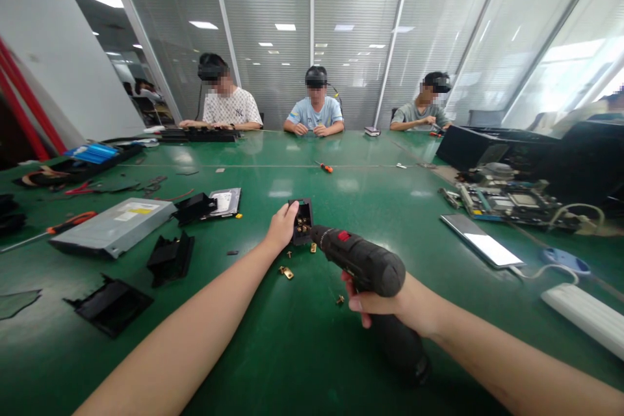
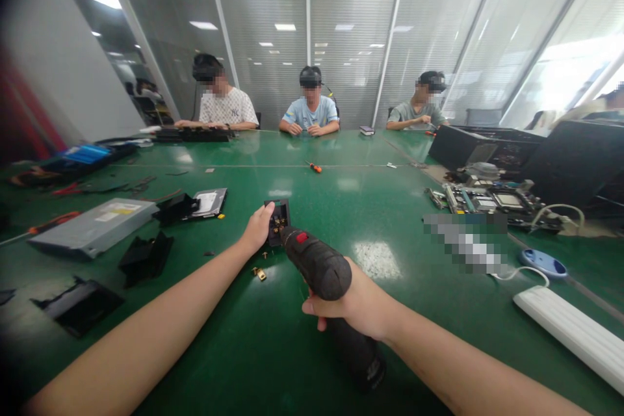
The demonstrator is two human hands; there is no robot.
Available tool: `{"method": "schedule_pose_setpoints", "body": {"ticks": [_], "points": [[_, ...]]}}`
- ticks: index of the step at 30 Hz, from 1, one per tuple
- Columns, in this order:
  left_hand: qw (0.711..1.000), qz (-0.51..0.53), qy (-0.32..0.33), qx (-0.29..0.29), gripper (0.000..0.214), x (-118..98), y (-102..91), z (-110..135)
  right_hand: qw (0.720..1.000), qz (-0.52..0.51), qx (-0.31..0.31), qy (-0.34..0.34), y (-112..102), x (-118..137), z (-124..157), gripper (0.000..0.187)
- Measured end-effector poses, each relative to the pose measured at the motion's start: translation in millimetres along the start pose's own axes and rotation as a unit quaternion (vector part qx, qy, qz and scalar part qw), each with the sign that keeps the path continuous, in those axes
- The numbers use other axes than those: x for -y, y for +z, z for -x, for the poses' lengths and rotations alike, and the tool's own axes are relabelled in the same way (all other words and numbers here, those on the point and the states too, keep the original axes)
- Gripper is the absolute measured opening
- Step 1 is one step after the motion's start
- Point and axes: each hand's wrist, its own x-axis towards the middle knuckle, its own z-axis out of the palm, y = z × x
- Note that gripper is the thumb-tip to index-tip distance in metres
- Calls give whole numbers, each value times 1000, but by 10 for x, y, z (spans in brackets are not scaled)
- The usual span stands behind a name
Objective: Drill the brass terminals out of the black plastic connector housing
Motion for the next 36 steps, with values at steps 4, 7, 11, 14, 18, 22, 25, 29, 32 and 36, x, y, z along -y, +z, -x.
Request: {"method": "schedule_pose_setpoints", "body": {"ticks": [4, 7, 11, 14, 18, 22, 25, 29, 32, 36], "points": [[1000, -3, 13, -20, 49, 5, 32, 3, 1000, 0, -1, 0, 11, 20, -6, 42], [1000, 8, 11, -15, 50, 38, 43, -13, 1000, 4, -2, 2, 31, 44, 2, 42], [999, 32, 0, 3, 51, 88, 40, -56, 1000, 5, -4, 3, 41, 47, 9, 40], [999, 48, -6, 10, 51, 96, 30, -73, 1000, 2, -5, -1, 31, 36, 9, 40], [998, 55, -9, 12, 51, 86, 13, -62, 1000, 2, 1, -1, 17, 39, 15, 40], [999, 42, -10, 17, 51, 75, -2, -40, 1000, 0, 8, 1, 17, 57, 25, 40], [999, 31, -10, 10, 52, 63, -6, -29, 1000, 0, 8, 4, 24, 70, 25, 40], [999, 35, -11, 23, 54, 46, -3, -32, 1000, 15, 4, 7, 35, 83, 28, 37], [997, 59, -22, 41, 54, 37, -12, -56, 999, 36, 4, 11, 29, 74, 39, 39], [983, 129, -59, 112, 53, 29, -66, -100, 999, 29, 9, 12, 5, 61, 47, 55]]}}
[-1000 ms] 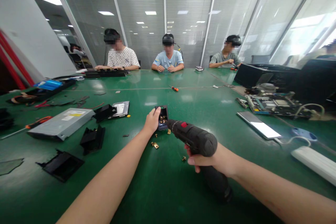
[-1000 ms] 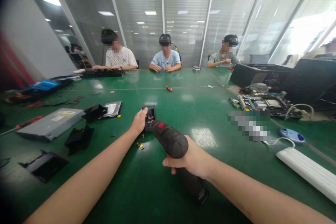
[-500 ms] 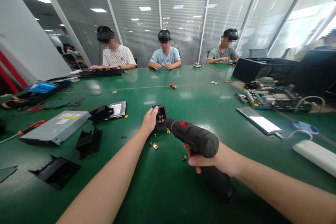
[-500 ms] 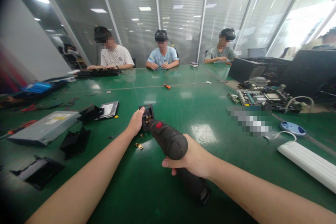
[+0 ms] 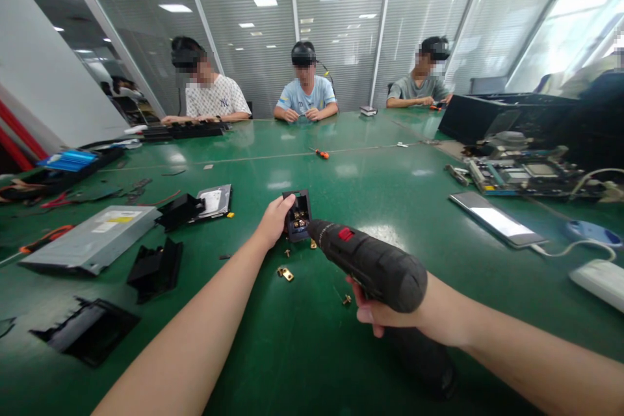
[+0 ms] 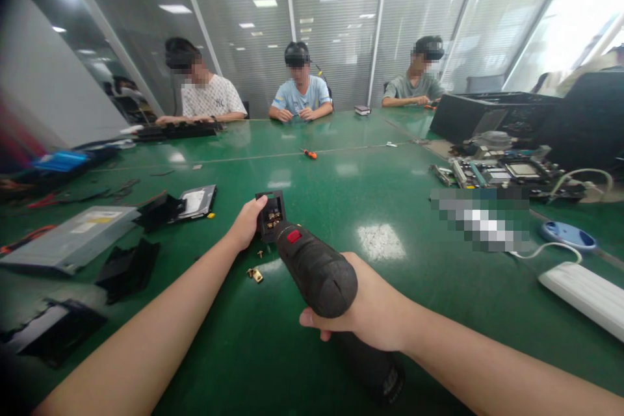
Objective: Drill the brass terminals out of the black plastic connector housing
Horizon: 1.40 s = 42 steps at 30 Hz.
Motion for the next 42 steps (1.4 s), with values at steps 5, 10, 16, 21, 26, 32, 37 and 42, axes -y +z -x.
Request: {"method": "schedule_pose_setpoints", "body": {"ticks": [5, 10, 16, 21, 26, 32, 37, 42], "points": [[997, 43, -52, 38, 51, -1, -68, -8, 1000, -4, 8, -5, -38, -28, -16, 54], [996, 44, -63, 47, 53, 27, -98, -21, 1000, -15, 23, -8, -79, -143, -50, 46], [999, -3, -50, 20, 59, -3, -75, -28, 994, -98, 40, 20, -93, -142, -62, 57], [998, -37, -47, -4, 67, -44, -40, -11, 977, -177, 104, 60, -144, -193, -86, 63], [998, -21, -50, 18, 70, -50, -45, 2, 961, -225, 148, 58, -184, -217, -121, 58], [998, -14, -57, 26, 72, -60, -51, 10, 944, -270, 186, 33, -217, -287, -160, 55], [998, -12, -47, 33, 70, -22, -71, -8, 940, -286, 188, 15, -234, -330, -180, 57], [998, -3, -54, 37, 69, 10, -80, -25, 937, -289, 196, 16, -265, -351, -184, 55]]}}
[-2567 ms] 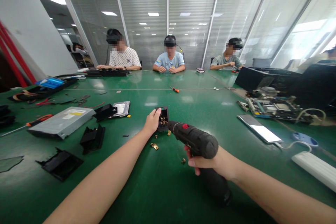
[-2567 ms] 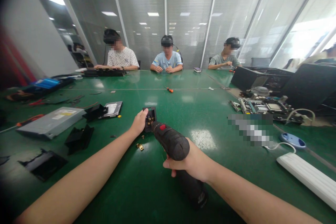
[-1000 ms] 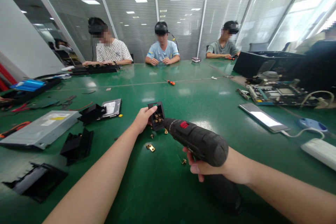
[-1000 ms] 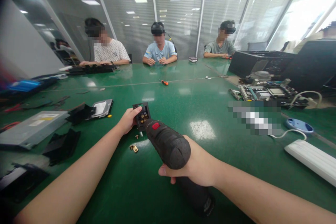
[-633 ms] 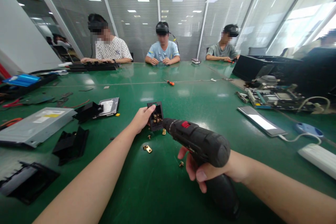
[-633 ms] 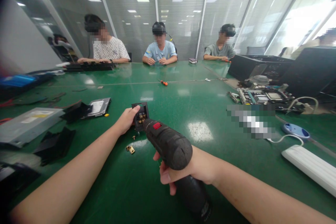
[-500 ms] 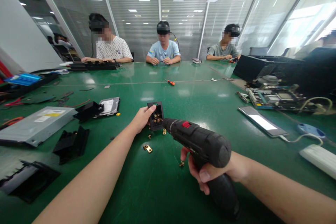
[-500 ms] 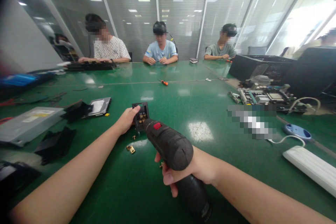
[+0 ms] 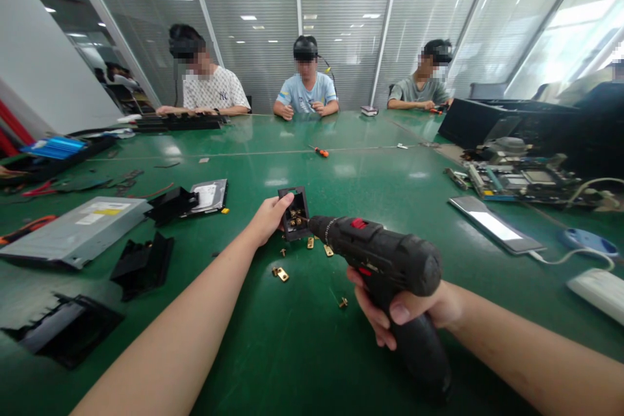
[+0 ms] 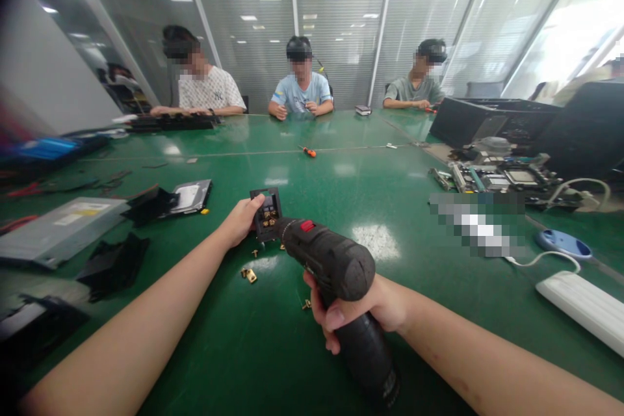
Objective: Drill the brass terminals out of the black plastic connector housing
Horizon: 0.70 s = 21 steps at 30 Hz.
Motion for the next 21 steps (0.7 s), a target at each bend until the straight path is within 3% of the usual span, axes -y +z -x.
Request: {"method": "schedule_pose_setpoints", "body": {"ticks": [10, 21], "points": [[1000, 12, -2, 9, 65, -6, 4, 5, 1000, 19, -10, 7, -20, -42, -5, 52], [1000, 4, 16, -3, 43, 54, -26, -34, 999, 22, -28, 9, 10, -32, -18, 50]]}}
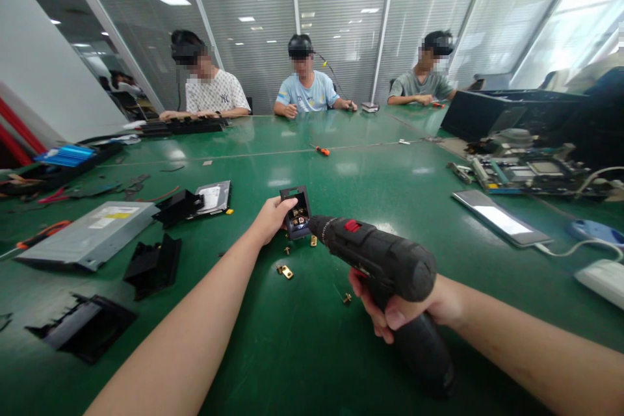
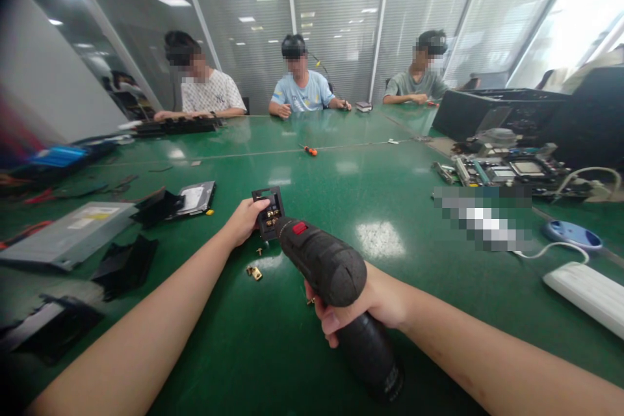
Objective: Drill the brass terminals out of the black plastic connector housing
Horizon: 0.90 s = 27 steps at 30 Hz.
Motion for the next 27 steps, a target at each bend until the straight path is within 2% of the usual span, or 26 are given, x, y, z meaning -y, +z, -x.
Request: {"method": "schedule_pose_setpoints", "body": {"ticks": [8, 17, 27], "points": [[1000, 5, -1, 3, 38, -6, -6, 1, 1000, 6, -8, -6, 39, 22, 4, 48], [1000, -23, 16, -11, 40, -99, 49, 69, 1000, 19, 11, -1, -64, -33, -16, 48], [1000, -23, 9, -7, 42, -105, 52, 63, 1000, 25, -11, 3, 6, 2, -6, 50]]}}
